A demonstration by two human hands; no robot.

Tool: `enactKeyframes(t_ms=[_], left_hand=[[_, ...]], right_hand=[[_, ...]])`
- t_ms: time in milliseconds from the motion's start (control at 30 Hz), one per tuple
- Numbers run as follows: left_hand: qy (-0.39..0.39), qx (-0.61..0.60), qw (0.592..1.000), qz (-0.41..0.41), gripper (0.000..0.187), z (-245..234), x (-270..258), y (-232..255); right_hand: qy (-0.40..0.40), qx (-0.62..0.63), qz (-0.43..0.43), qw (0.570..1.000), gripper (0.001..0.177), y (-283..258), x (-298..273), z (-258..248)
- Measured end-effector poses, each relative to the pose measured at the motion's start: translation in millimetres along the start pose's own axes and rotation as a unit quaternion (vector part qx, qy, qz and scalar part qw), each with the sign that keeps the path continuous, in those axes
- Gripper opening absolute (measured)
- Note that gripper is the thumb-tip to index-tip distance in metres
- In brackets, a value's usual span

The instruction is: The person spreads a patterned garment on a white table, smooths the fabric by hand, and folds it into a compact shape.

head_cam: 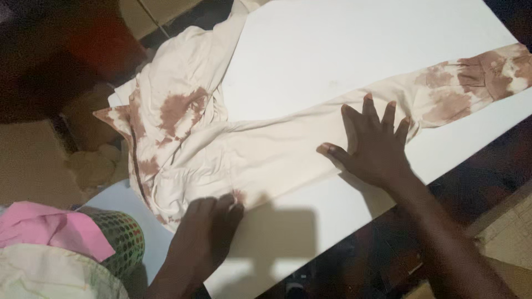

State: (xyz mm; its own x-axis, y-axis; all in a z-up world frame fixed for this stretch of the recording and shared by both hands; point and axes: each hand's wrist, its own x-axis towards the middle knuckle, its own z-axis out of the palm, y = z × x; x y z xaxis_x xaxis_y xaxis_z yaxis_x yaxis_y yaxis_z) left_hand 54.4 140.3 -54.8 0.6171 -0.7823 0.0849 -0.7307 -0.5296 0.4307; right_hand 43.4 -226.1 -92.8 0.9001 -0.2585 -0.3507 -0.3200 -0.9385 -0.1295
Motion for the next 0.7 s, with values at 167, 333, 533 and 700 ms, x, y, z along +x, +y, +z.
enactKeyframes(t_ms=[167, 333, 533, 700], left_hand=[[-0.138, -0.013, 0.988, -0.064, 0.011, 1.7, 20.6, 1.6], [0.006, 0.019, 0.999, -0.046, 0.04, 7.9, 75.4, -26.8], [0.046, 0.204, 0.976, -0.057, 0.056, 12.0, 108.8, -62.4], [0.093, 0.155, 0.982, -0.054, 0.053, 18.3, 103.0, -55.5]], right_hand=[[0.061, -0.041, 0.031, 0.997, 0.094, -31.2, -10.0, -10.8], [0.121, -0.026, -0.134, 0.983, 0.085, -111.0, -30.9, 9.4], [0.15, 0.039, -0.216, 0.964, 0.106, -137.6, -35.9, 28.0], [0.342, 0.051, -0.286, 0.894, 0.104, -125.5, -33.7, 37.6]])
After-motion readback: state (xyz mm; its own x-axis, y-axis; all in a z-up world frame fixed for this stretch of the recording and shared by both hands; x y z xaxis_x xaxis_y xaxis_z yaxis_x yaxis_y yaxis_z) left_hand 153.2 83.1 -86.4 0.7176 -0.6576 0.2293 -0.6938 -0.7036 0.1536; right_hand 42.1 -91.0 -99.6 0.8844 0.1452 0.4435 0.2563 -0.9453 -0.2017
